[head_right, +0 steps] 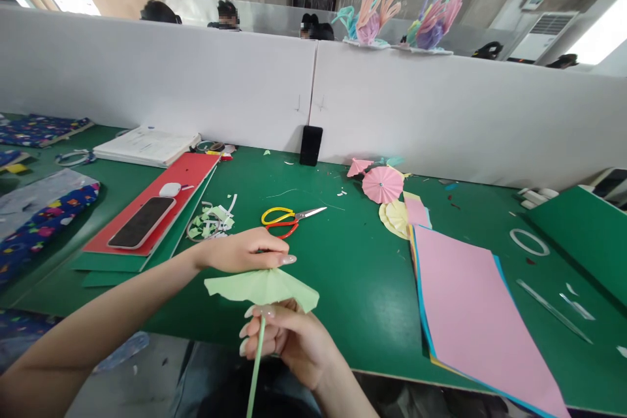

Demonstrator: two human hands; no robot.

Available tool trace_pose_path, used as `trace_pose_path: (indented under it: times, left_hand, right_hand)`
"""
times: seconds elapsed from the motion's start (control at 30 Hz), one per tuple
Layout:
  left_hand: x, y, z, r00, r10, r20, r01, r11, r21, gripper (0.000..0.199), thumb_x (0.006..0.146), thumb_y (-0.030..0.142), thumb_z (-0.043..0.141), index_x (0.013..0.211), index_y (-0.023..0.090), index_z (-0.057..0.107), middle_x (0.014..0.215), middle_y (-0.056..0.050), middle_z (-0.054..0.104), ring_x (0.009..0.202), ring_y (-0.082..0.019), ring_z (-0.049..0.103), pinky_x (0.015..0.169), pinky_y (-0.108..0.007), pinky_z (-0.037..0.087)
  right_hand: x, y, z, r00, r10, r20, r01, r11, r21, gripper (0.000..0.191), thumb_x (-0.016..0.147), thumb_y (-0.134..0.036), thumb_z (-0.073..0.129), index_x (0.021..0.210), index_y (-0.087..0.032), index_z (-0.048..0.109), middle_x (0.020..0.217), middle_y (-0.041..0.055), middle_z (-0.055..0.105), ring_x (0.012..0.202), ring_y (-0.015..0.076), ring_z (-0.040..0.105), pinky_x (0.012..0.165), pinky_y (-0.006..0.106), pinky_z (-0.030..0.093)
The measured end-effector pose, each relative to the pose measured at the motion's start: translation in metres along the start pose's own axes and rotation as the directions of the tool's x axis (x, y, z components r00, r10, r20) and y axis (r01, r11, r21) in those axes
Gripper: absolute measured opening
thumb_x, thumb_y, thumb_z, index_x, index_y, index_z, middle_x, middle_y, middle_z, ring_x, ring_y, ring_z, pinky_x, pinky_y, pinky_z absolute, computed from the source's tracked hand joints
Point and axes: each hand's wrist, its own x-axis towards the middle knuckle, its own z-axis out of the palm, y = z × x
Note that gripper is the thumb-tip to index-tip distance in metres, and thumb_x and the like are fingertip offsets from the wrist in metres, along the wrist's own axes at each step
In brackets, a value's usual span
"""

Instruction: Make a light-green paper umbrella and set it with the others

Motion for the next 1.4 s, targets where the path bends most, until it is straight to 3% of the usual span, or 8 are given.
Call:
trace_pose_path:
  times: [0.17,0.33,0.53,0.8,0.97,1.1,1.2,1.4]
  left_hand:
    - [-0.005,-0.012,0.02,0.999,-0.011,0.044,0.015,0.997,-0.074,0.042,0.096,0.04,0.041,0.062,0.02,0.028,0.06,0.007,0.021,0.055,-0.009,0.022,0.049,-0.024,0.021]
    - [-0.015,-0.02,0.032,1.0,0.003,0.014,-0.001,0.992,-0.124,0.041,0.097,0.04,0.04,0.063,0.02,0.029,0.061,0.007,0.021,0.057,-0.009,0.021,0.052,-0.025,0.022]
    - [-0.015,-0.015,0.031,1.0,0.014,0.004,-0.013,0.99,-0.143,0.04,0.097,0.039,0.04,0.064,0.02,0.028,0.061,0.007,0.02,0.057,-0.01,0.02,0.052,-0.026,0.022]
    - [-0.015,-0.013,0.03,1.0,0.023,0.007,-0.022,0.989,-0.145,0.04,0.097,0.039,0.041,0.063,0.02,0.029,0.061,0.006,0.02,0.056,-0.01,0.021,0.051,-0.026,0.021]
    - [-0.014,-0.012,0.028,1.0,0.001,0.026,0.003,0.988,-0.157,0.041,0.097,0.039,0.041,0.063,0.02,0.029,0.061,0.007,0.02,0.056,-0.01,0.021,0.051,-0.026,0.021]
    - [-0.012,-0.007,0.025,0.998,-0.048,0.027,0.053,0.972,-0.227,0.04,0.096,0.041,0.04,0.063,0.02,0.031,0.06,0.007,0.023,0.055,-0.009,0.023,0.05,-0.025,0.022]
    - [-0.01,-0.004,0.024,0.997,-0.07,0.037,0.077,0.963,-0.256,0.039,0.095,0.043,0.041,0.064,0.02,0.033,0.059,0.007,0.025,0.054,-0.009,0.024,0.049,-0.024,0.022]
    - [-0.011,-0.003,0.023,0.998,-0.046,0.04,0.054,0.972,-0.231,0.041,0.095,0.042,0.042,0.062,0.02,0.031,0.058,0.007,0.023,0.053,-0.009,0.022,0.048,-0.025,0.02]
  right_hand:
    - [-0.01,0.017,-0.008,0.995,0.093,-0.035,-0.092,0.996,0.004,0.033,0.062,-0.038,0.084,0.075,-0.01,0.073,0.07,0.0072,0.072,0.059,0.0151,0.069,0.059,0.025,0.051]
    - [-0.016,0.028,-0.01,0.995,0.103,-0.008,-0.103,0.995,0.015,0.033,0.065,-0.038,0.082,0.074,-0.008,0.071,0.067,0.0071,0.071,0.058,0.015,0.069,0.057,0.024,0.05]
    - [-0.019,0.028,-0.003,0.996,0.091,0.019,-0.092,0.995,0.026,0.031,0.068,-0.038,0.079,0.072,-0.008,0.07,0.061,0.005,0.068,0.055,0.0136,0.067,0.055,0.022,0.049]
    - [-0.02,0.027,0.004,0.997,0.064,-0.045,-0.066,0.997,-0.041,0.034,0.07,-0.04,0.077,0.063,-0.008,0.066,0.057,0.0055,0.066,0.051,0.0117,0.063,0.054,0.022,0.046]
    - [-0.02,0.024,0.005,0.999,0.011,-0.038,-0.013,0.998,-0.063,0.032,0.071,-0.039,0.077,0.068,-0.009,0.068,0.056,0.0052,0.066,0.053,0.013,0.064,0.055,0.023,0.046]
    - [-0.017,0.018,0.001,1.0,-0.018,0.012,0.018,1.0,-0.022,0.036,0.071,-0.041,0.08,0.085,-0.009,0.072,0.072,0.0073,0.072,0.065,0.0152,0.069,0.065,0.026,0.049]
    - [-0.013,0.018,0.0,0.999,0.021,0.049,-0.023,0.999,0.044,0.039,0.067,-0.042,0.083,0.088,-0.011,0.072,0.075,0.0054,0.072,0.07,0.0158,0.07,0.068,0.027,0.049]
    - [-0.009,0.025,-0.001,0.991,0.115,0.064,-0.123,0.983,0.135,0.034,0.061,-0.039,0.085,0.068,-0.013,0.065,0.061,-0.0005,0.065,0.064,0.0156,0.067,0.068,0.029,0.046]
